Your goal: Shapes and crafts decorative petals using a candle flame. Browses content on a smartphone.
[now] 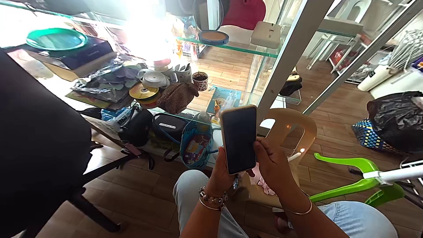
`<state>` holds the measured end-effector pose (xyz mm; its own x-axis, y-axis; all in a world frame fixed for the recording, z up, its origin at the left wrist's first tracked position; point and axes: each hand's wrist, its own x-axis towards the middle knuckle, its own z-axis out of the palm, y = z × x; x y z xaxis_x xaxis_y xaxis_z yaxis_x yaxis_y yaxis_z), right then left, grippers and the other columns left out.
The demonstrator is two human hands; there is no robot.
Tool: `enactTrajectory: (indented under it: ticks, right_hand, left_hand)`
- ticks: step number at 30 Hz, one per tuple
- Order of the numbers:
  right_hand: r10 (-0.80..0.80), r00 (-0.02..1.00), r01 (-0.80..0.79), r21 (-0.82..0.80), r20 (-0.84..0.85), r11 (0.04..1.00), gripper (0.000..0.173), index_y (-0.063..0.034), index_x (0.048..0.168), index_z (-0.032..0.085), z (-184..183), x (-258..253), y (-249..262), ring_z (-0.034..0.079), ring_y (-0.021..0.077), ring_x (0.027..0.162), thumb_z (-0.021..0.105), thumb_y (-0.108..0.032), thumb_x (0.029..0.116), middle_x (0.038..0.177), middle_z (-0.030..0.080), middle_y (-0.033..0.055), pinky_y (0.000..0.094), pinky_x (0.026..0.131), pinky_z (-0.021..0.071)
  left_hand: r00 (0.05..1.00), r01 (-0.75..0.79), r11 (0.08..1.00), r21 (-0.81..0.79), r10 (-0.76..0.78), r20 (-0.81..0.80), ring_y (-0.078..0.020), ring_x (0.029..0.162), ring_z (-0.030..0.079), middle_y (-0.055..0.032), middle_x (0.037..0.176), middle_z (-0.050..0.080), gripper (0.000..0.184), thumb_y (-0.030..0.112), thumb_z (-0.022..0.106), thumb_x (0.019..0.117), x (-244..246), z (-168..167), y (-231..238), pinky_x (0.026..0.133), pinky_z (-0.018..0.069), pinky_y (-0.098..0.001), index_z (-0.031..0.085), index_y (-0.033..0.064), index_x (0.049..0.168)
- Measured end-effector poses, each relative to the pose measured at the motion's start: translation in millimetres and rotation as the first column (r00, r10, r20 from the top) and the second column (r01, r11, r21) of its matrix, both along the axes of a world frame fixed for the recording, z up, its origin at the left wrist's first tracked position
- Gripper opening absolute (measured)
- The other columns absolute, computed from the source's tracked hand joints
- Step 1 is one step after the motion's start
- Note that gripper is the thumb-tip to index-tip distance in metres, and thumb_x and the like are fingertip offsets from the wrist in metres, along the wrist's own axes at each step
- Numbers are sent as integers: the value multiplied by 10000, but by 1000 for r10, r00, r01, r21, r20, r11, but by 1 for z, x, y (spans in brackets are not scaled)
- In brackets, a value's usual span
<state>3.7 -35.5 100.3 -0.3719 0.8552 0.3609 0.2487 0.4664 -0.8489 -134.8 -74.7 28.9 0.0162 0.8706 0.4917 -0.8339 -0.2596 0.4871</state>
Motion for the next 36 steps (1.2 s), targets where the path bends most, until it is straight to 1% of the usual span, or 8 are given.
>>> enactTrajectory:
  ticks: [4, 15, 18, 22, 26, 28, 31, 36]
  right_hand:
    - [23, 998, -25, -34, -64, 999, 360, -31, 1089, 697, 2, 2, -1, 659, -34, 772, 379, -199, 1080, 840, 684, -40, 143, 668, 551]
    - [-30, 999, 33, -93, 28, 995, 446, -139, 996, 704, 8, -4, 3, 659, -23, 780, 619, -574, 946, 832, 693, -81, 187, 717, 551]
    - [-42, 997, 46, -69, 65, 997, 449, -135, 962, 711, 9, -4, 5, 651, -10, 770, 583, -564, 969, 808, 681, -72, 220, 709, 542]
    - [3, 1000, -3, -70, -2, 998, 408, -110, 878, 688, 5, 2, 8, 635, -13, 722, 378, -270, 1089, 742, 638, -66, 191, 651, 534]
    - [248, 957, -272, -170, -151, 947, 347, -15, 1201, 657, 0, 13, 11, 674, 22, 906, 471, -277, 1068, 984, 711, -10, 207, 825, 566]
    - [381, 913, -406, -241, -146, 881, 594, -10, 1369, 539, -4, 18, 13, 681, 60, 961, 710, -392, 948, 1129, 690, 22, 227, 830, 588]
    - [423, 904, -424, -230, -56, 876, 823, -6, 1460, 432, -10, 20, 13, 639, 56, 1096, 851, -306, 818, 1228, 654, 32, 205, 937, 542]
    - [289, 951, -310, -324, -112, 894, 320, -41, 1232, 581, -6, 16, 12, 700, 55, 837, 676, -173, 957, 1006, 710, 12, 210, 733, 597]
  left_hand:
    - [1000, 29, 1000, -8, -29, 9, -162, 1035, 728, -42, 1185, 738, 536, 618, 476, 997, 0, -1, 0, 843, 619, -330, 694, 219, 1280]
    - [997, -60, 998, -7, 60, -52, -106, 1044, 719, 9, 1184, 739, 511, 604, 495, 990, 3, 1, -1, 871, 607, -290, 671, 235, 1297]
    - [976, -175, 983, -54, 166, -139, -69, 1052, 706, 52, 1170, 738, 520, 636, 508, 960, 6, 3, -5, 896, 592, -265, 664, 252, 1273]
    - [995, -52, 999, -15, 51, -92, -156, 1027, 733, -35, 1198, 737, 551, 646, 478, 978, 1, 0, -2, 811, 627, -318, 679, 239, 1291]
    - [998, 49, 998, -38, -47, 31, -214, 987, 744, -91, 1179, 735, 574, 647, 492, 977, -4, 0, 0, 767, 639, -363, 693, 202, 1280]
    - [998, 28, 997, -78, -23, 59, -198, 1018, 732, -83, 1175, 734, 575, 647, 495, 978, -5, -1, 0, 824, 625, -363, 696, 196, 1272]
    - [998, 10, 995, -101, -4, 61, -182, 1133, 687, -64, 1214, 719, 569, 637, 482, 989, -7, -2, 0, 965, 570, -379, 686, 200, 1291]
    - [999, 32, 995, -98, -30, 20, -186, 1041, 727, -76, 1188, 732, 564, 635, 492, 987, -5, -5, 1, 841, 621, -354, 689, 199, 1285]
